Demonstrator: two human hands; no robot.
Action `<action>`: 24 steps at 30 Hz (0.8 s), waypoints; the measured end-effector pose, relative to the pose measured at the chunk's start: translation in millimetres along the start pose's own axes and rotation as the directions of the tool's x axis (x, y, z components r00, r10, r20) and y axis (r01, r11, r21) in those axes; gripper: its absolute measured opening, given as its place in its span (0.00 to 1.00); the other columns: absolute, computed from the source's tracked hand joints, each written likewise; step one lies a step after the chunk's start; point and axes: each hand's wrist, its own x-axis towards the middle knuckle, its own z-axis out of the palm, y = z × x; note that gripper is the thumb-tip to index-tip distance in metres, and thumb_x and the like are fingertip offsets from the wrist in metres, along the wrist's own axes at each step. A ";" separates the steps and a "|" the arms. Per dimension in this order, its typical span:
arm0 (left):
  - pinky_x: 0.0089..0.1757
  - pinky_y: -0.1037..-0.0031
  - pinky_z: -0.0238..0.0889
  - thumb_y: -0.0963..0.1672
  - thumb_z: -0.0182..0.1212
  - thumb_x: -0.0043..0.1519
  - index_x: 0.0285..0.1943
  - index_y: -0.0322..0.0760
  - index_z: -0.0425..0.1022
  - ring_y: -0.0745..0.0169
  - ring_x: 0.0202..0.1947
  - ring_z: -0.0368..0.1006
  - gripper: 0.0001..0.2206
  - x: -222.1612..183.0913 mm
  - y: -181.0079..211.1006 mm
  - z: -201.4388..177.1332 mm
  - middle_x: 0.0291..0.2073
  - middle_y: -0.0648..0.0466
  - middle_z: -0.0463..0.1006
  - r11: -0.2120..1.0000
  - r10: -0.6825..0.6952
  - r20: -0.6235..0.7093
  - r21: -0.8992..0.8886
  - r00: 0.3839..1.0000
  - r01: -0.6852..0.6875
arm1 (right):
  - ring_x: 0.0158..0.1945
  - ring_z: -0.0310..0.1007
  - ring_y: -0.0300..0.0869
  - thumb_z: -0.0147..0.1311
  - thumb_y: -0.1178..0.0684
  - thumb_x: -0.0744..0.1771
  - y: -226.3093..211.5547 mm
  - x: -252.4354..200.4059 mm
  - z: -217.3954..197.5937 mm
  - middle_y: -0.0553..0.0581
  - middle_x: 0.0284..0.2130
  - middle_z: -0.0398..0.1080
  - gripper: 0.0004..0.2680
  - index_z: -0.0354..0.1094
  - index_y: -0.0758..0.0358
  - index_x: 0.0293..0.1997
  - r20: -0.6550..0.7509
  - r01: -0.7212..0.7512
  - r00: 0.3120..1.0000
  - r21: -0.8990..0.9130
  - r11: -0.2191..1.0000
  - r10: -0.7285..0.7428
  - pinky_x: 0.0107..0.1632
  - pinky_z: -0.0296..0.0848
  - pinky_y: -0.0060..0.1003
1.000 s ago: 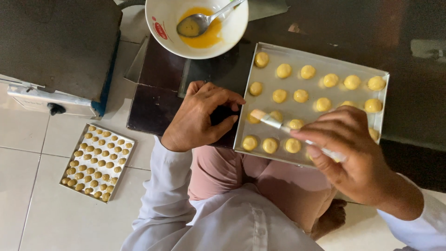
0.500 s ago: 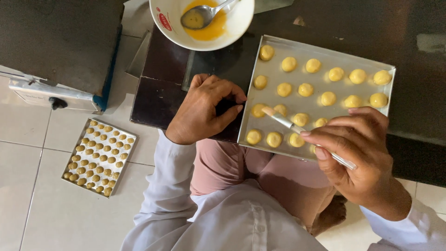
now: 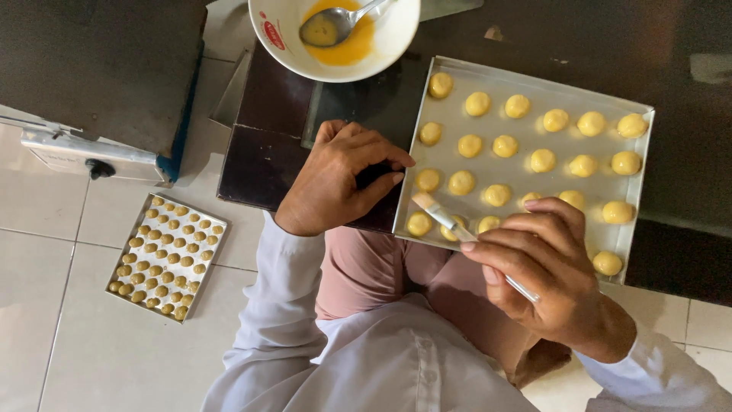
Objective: Using a pastry brush to apply egg wash glaze to small round dough balls arranged on a baking tray.
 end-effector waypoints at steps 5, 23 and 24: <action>0.51 0.67 0.50 0.39 0.65 0.55 0.45 0.42 0.79 0.60 0.42 0.68 0.10 0.3 0.2 0.4 0.41 0.60 0.78 0.999 0.023 0.004 0.031 1.000 -0.023 | 0.42 0.68 0.42 0.53 0.59 0.65 6.1 -3.3 -8.2 0.49 0.35 0.75 0.05 0.73 0.62 0.41 -0.044 -0.084 0.996 -0.052 0.995 0.081 0.63 0.59 0.52; 0.48 0.69 0.53 0.41 0.63 0.48 0.41 0.46 0.79 0.62 0.37 0.68 0.12 2.9 5.9 4.4 0.35 0.62 0.78 0.996 -0.008 -0.071 0.083 0.997 0.014 | 0.40 0.65 0.49 0.53 0.66 0.72 60.3 150.5 -15.9 0.62 0.38 0.72 0.06 0.73 0.75 0.53 -0.005 0.108 0.994 0.049 0.993 -0.108 0.45 0.65 0.41; 0.48 0.69 0.53 0.41 0.63 0.49 0.41 0.45 0.79 0.62 0.38 0.68 0.11 3.2 6.0 4.1 0.36 0.61 0.78 0.997 -0.010 -0.066 0.077 0.998 0.015 | 0.40 0.63 0.49 0.53 0.64 0.72 69.8 162.4 -6.1 0.58 0.34 0.72 0.05 0.74 0.72 0.51 0.014 0.184 0.983 0.047 0.982 -0.185 0.47 0.62 0.42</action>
